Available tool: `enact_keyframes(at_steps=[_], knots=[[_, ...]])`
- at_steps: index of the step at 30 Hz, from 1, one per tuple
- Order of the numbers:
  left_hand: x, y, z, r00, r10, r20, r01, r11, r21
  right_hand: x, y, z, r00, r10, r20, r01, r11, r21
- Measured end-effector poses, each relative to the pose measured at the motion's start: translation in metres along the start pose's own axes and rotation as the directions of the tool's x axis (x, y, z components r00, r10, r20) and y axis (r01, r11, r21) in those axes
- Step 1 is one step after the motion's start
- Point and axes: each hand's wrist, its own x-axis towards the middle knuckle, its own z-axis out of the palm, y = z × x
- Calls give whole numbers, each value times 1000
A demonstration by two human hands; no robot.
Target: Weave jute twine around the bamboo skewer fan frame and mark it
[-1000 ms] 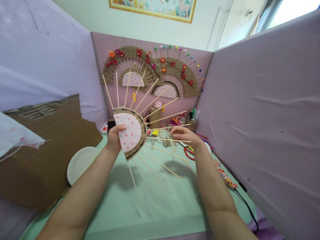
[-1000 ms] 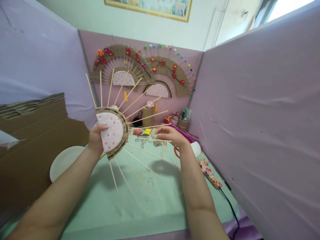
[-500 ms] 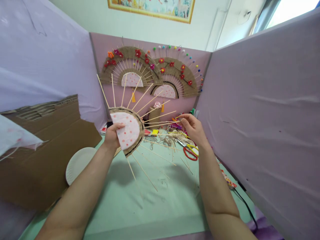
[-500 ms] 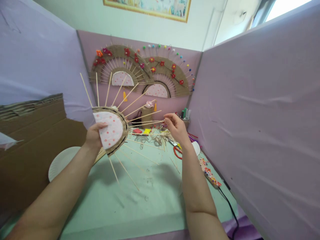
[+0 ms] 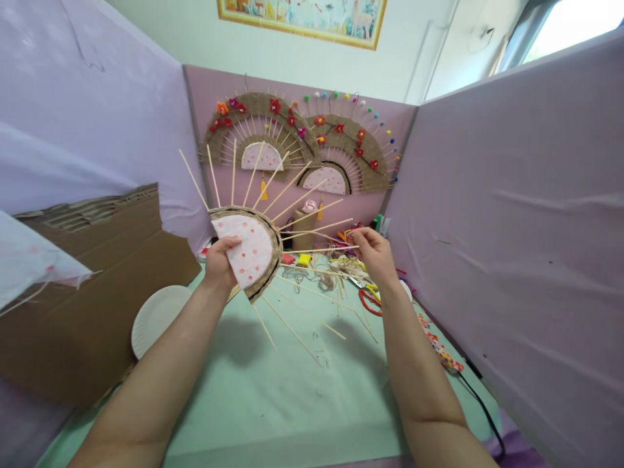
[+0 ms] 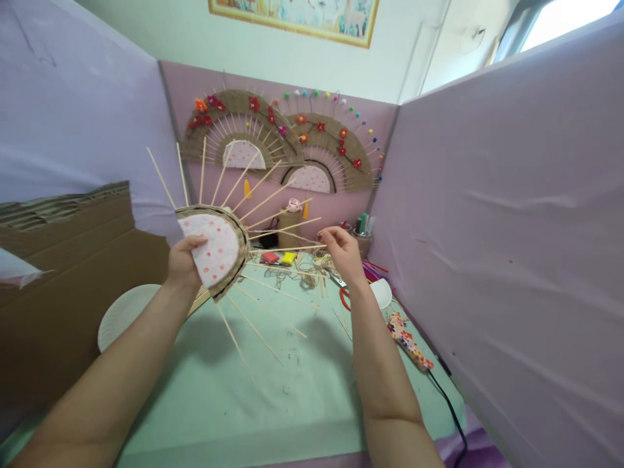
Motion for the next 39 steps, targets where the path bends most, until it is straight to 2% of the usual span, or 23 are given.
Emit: enact_keyframes(at_steps=[3, 5, 7, 10, 11, 13, 19, 23, 25, 26, 29, 31, 34, 36, 39], knots=[[0, 0, 2, 998, 37, -42, -38, 999, -24, -3, 6, 12, 980, 77, 184, -69, 996, -50], [1, 1, 2, 996, 59, -60, -61, 997, -41, -7, 5, 22, 932, 123, 340, -89, 989, -114], [2, 1, 1, 995, 78, -63, -82, 995, -60, -12, 0, 31, 829, 175, 530, -86, 978, -188], [2, 0, 1, 994, 92, -59, -97, 991, -87, -18, -11, 43, 631, 202, 749, -17, 969, -248], [2, -1, 2, 995, 88, -53, -93, 991, -95, -19, -14, 46, 588, 195, 785, 8, 969, -247], [1, -3, 2, 997, 72, -37, -76, 990, -115, -22, -15, 52, 543, 178, 821, 24, 974, -227], [-3, -14, 3, 1000, -21, 13, 22, 989, -147, -27, -3, 59, 458, 203, 865, -56, 978, -200], [-6, -22, 4, 994, -93, 60, 100, 986, -132, -27, 0, 60, 417, 186, 890, -24, 981, -194], [-7, -24, 5, 991, -115, 68, 123, 984, -132, -27, 0, 59, 430, 160, 889, -8, 985, -174], [-7, -25, 5, 990, -120, 72, 129, 983, -133, -27, 0, 58, 457, 142, 878, -15, 988, -152], [-6, -27, 4, 989, -124, 85, 135, 981, -141, -27, 3, 57, 610, 108, 785, -94, 994, -63], [-5, -27, 3, 987, -130, 90, 142, 980, -141, -27, 7, 58, 714, 129, 688, -145, 989, -34], [-3, -28, 1, 986, -138, 99, 151, 979, -136, -26, 12, 61, 831, 198, 520, -211, 977, -36], [-3, -29, 1, 986, -137, 92, 149, 980, -136, -24, 13, 60, 876, 264, 403, -264, 963, -58], [-3, -29, 1, 987, -141, 84, 151, 979, -139, -20, 11, 59, 895, 325, 307, -321, 945, -64]])
